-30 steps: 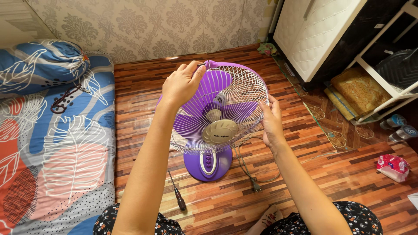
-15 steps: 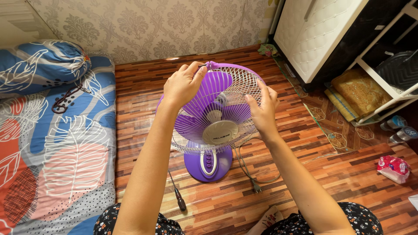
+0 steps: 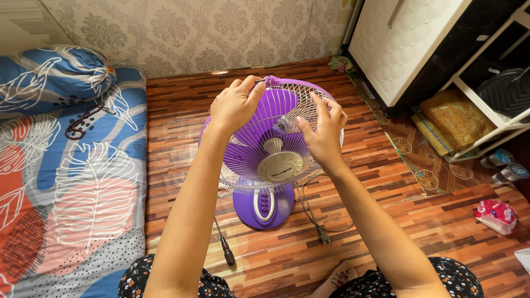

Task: The person reassembles a purple electric fan by aligning and securing the front grille to the base. They use a screwdriver to tighten a screw at the top of the fan head, then adjust the grille and cord before finishing.

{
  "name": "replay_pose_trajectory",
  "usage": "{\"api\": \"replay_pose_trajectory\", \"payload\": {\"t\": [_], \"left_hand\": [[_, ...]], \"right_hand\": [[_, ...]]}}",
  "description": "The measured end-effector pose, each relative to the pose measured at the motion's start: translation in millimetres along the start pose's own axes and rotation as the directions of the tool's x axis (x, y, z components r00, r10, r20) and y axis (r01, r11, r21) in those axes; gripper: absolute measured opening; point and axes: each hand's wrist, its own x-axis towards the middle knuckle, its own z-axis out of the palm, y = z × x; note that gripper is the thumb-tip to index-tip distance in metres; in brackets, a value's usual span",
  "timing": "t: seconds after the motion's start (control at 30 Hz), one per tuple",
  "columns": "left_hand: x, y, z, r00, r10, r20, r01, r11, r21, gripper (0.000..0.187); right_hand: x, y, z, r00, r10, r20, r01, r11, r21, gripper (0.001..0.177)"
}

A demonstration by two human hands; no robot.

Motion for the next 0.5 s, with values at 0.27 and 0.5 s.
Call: {"api": "replay_pose_trajectory", "payload": {"t": [0.27,0.5], "left_hand": [[-3,4,-3,1.0,0.018,0.024,-0.018,1.0,0.005,0.053],[-6,13,-2,0.999,0.028,0.033,-0.029,0.999,0.03,0.054]], "right_hand": [[1,4,-14,0.995,-0.093,0.031,0.096,0.985,-0.14,0.062],[3,8,-34,0.99,-0.122,0.065,0.133,0.966,-0.223,0.054]]}}
